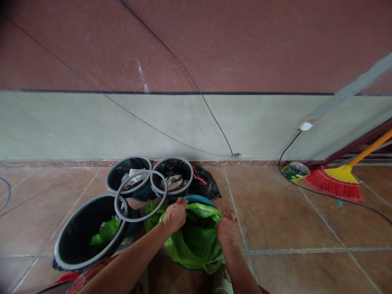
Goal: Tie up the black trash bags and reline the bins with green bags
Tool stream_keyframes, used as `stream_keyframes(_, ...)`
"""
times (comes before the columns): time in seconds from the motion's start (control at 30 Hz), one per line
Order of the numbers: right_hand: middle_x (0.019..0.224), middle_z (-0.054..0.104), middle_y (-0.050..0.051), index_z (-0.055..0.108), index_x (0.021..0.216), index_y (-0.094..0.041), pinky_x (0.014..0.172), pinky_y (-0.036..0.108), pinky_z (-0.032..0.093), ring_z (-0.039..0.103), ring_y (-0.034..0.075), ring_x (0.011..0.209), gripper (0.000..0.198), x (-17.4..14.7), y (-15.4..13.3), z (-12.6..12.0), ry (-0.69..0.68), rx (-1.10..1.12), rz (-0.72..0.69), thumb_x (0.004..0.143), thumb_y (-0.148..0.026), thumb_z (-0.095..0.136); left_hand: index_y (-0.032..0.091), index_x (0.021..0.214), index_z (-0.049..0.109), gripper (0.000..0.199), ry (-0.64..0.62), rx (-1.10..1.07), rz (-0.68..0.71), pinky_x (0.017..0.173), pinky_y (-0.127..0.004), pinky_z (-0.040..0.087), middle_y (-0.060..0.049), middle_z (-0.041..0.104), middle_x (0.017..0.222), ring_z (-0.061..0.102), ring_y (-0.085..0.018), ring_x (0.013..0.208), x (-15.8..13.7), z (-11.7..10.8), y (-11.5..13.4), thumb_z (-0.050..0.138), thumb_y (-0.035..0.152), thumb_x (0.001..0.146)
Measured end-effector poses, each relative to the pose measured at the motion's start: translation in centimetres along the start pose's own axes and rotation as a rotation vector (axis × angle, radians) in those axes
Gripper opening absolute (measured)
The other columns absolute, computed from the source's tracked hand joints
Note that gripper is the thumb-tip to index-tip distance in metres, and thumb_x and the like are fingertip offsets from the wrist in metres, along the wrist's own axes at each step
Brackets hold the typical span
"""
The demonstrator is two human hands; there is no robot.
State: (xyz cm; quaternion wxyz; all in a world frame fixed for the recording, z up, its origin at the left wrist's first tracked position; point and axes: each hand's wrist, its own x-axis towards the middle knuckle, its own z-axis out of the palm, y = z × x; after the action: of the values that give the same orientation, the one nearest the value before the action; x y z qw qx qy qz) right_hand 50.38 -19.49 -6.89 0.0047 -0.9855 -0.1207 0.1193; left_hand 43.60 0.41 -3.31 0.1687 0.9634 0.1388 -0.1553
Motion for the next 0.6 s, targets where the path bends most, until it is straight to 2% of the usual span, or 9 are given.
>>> stream_keyframes(0.13, 0.128, 0.057, 0.019, 0.056, 0.125, -0.012, 0.08, 0.028, 0.049, 0.066, 0.022, 0.101, 0.039, 0.1, -0.2, -0.2, 0.018, 0.074, 0.022, 0.091, -0.013, 0.037, 0.011, 0.127, 0.052, 0.045, -0.068, -0.045, 0.055, 0.098, -0.033, 0.048, -0.016, 0.06, 0.123, 0.062, -0.023, 0.109, 0.9, 2.1, 0.5, 0.04, 0.005, 0.084)
stream_keyframes(0.33, 0.122, 0.065, 0.013, 0.055, 0.128, -0.016, 0.081, 0.024, 0.047, 0.067, 0.018, 0.101, 0.04, 0.3, 0.1, -0.3, 0.0, 0.185, 0.006, 0.09, -0.014, 0.043, 0.011, 0.141, 0.04, 0.062, -0.114, 0.0, -0.081, 0.098, -0.033, 0.049, -0.019, 0.056, 0.132, 0.062, -0.023, 0.114, 2.1, 3.5, 0.1, 0.039, -0.001, 0.081)
stream_keyframes(0.5, 0.115, 0.07, 0.012, 0.06, 0.124, -0.015, 0.085, 0.025, 0.045, 0.066, 0.019, 0.103, 0.036, 0.6, 0.3, -0.2, -0.062, 0.217, -0.019, 0.093, -0.02, 0.044, 0.011, 0.123, 0.056, 0.042, -0.13, 0.003, -0.146, 0.093, -0.034, 0.051, -0.018, 0.062, 0.121, 0.065, -0.025, 0.109, 2.6, 3.3, -0.1, 0.038, 0.004, 0.086)
stream_keyframes(0.6, 0.108, 0.072, 0.011, 0.068, 0.111, -0.019, 0.081, 0.026, 0.045, 0.068, 0.021, 0.098, 0.034, 0.7, 0.3, -0.7, -0.106, 0.179, -0.003, 0.096, -0.027, 0.039, 0.012, 0.112, 0.061, 0.031, -0.064, -0.038, -0.152, 0.091, -0.035, 0.051, -0.016, 0.066, 0.114, 0.066, -0.025, 0.105, 2.9, 2.5, 0.1, 0.038, 0.013, 0.091)
